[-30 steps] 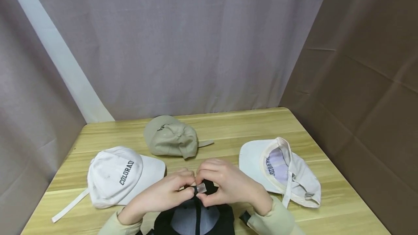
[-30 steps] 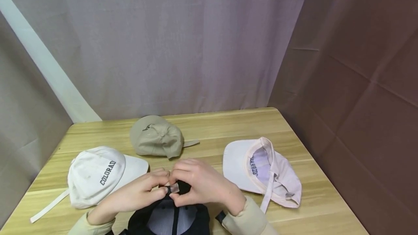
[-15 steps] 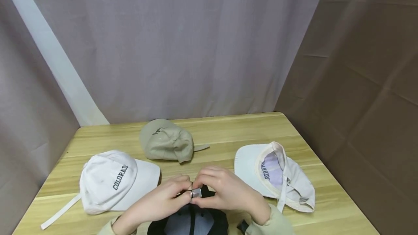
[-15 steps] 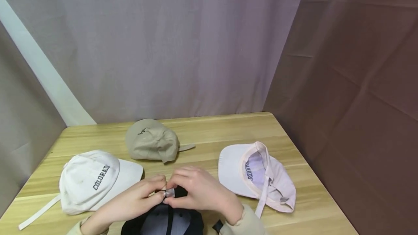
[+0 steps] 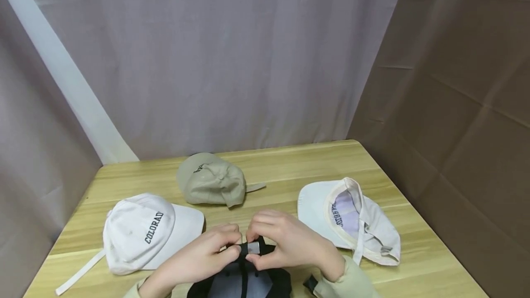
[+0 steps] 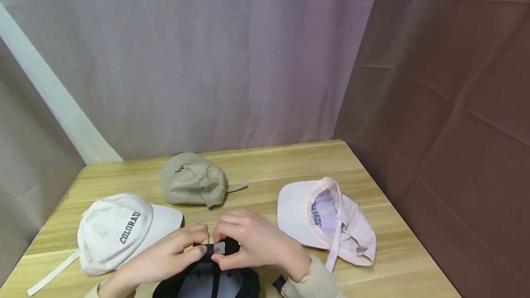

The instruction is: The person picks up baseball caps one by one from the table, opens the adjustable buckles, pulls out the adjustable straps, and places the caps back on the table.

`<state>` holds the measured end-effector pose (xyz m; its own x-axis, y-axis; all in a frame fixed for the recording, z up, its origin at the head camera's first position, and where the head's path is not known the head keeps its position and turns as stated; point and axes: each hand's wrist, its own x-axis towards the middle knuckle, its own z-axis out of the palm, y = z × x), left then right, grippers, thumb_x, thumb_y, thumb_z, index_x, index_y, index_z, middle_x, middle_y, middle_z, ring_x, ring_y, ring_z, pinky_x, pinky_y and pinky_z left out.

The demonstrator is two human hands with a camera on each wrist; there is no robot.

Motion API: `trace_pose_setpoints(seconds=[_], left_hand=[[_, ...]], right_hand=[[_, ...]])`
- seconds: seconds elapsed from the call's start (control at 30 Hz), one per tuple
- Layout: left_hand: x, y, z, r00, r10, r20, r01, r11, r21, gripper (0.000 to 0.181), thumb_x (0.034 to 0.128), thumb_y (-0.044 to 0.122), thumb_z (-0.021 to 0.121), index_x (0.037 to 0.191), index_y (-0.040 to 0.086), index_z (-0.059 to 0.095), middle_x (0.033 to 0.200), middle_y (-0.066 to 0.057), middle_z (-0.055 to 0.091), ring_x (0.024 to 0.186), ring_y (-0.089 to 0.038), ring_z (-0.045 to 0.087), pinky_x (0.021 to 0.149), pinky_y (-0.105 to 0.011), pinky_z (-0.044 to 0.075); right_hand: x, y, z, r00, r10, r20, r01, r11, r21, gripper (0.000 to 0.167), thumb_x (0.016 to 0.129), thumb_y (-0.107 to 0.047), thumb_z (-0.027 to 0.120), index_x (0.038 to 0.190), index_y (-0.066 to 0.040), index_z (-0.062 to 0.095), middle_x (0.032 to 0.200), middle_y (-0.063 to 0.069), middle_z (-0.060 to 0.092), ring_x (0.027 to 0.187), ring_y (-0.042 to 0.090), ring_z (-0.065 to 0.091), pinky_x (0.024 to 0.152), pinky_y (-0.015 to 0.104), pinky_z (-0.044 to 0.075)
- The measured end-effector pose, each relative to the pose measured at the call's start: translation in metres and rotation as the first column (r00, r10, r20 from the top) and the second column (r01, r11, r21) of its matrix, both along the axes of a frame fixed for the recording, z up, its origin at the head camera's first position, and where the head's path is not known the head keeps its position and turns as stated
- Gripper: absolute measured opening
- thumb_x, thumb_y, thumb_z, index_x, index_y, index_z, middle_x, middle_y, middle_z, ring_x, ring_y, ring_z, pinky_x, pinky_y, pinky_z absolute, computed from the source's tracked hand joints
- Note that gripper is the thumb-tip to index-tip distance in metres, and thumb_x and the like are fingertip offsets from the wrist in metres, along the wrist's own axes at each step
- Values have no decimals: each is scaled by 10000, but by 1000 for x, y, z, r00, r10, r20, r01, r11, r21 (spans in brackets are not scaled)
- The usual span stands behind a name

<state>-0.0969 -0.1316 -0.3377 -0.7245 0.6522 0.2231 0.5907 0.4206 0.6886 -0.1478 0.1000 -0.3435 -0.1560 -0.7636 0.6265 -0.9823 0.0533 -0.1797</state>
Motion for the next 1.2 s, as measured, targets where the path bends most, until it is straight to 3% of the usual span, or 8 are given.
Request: trace_pose_setpoints(seconds=[0.37,0.5,0.73,0.87,0.97,1.1,1.2], left_hand=[[0,3,-2,1000,16,-12,-15,999,29,295,987,85,572,766,265,498,795,151,430,767,-33,457,695,-212,402],[1,4,-2,999,-5,-51,6,1000,24,293,984,76,570,777,271,499,813,159,450,796,-40,462,716,-213,402],[3,5,-14,998,-53,-33,54,999,1,237,1016,133,556,844,297,562,866,170,502,824,-10,496,728,-190,425],[4,4,-18,1000,10,-11,-10,1000,8,244,1009,142,570,820,295,556,837,161,485,798,-21,496,726,-209,424],[1,5,-14,998,65,3,-65,997,33,214,1031,213,574,834,297,576,837,152,491,794,-42,500,718,-244,442],[-7,7,-7,993,103,-50,-100,993,66,148,1031,314,589,889,289,622,876,159,510,792,-50,498,687,-265,458],[-13,9,-3,989,111,-97,-103,991,89,120,1026,291,601,916,271,644,899,156,516,815,-51,501,696,-261,457]], right_hand=[[3,4,-1,1000,-14,14,14,999,35,193,862,-235,759,994,-181,629,950,-125,599,914,-10,570,881,157,454],[4,4,0,1000,4,23,-5,999,42,204,847,-219,757,992,-184,619,943,-130,583,892,-10,552,872,148,439],[5,6,-6,998,52,22,-53,996,78,239,796,-176,769,961,-166,597,903,-112,562,848,3,508,848,129,415],[3,8,-11,999,6,51,-9,998,62,217,828,-193,766,980,-187,612,932,-133,579,862,-15,545,844,125,437],[-1,10,-11,996,-47,75,45,998,33,175,881,-218,740,1010,-200,623,969,-137,600,878,-4,575,830,134,457],[-7,11,-4,995,-92,50,93,996,-11,143,929,-244,704,1040,-180,641,1003,-110,621,920,31,593,832,171,481],[-12,10,0,994,-110,20,111,993,-40,152,936,-262,702,1046,-169,650,1005,-99,630,947,43,604,836,191,496]])
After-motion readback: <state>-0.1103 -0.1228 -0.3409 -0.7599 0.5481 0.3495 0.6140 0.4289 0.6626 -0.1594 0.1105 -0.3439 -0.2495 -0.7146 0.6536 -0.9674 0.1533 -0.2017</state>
